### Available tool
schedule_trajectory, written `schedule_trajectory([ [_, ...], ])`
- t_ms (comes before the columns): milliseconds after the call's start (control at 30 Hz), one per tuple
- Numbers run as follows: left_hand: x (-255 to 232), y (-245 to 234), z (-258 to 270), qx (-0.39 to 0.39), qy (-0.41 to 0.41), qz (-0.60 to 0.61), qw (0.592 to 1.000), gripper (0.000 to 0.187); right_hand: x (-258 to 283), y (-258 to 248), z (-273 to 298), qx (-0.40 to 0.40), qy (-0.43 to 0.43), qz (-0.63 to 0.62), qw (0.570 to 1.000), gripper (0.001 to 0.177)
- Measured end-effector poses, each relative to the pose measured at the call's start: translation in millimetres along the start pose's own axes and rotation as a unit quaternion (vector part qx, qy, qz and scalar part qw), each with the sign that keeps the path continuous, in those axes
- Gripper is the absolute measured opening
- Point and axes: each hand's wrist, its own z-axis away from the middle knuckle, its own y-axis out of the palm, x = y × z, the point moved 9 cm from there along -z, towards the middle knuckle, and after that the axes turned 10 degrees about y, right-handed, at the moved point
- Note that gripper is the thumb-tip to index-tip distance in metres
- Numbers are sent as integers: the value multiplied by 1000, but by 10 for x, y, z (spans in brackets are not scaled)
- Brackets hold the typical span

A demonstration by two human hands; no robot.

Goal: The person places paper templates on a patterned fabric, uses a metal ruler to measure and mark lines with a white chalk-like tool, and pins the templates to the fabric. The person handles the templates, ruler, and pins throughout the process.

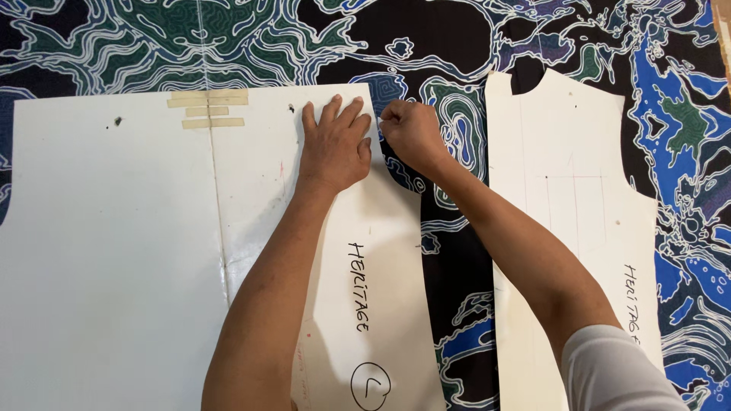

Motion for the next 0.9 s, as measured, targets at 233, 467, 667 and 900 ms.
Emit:
schedule_trajectory([
  [233,-21,35,23,0,26,-6,1000,34,60,108,14,12,-55,84,995,7],
  [467,-106,-63,51,-69,80,-16,994,35,92,86,596,100,-148,132,975,6],
  [667,-381,-18,227,-39,81,-17,996,11,78,-309,505,85,-150,49,984,7],
  [900,-935,-82,724,-40,110,13,993,28,27,-111,601,54,-229,59,970,5],
])
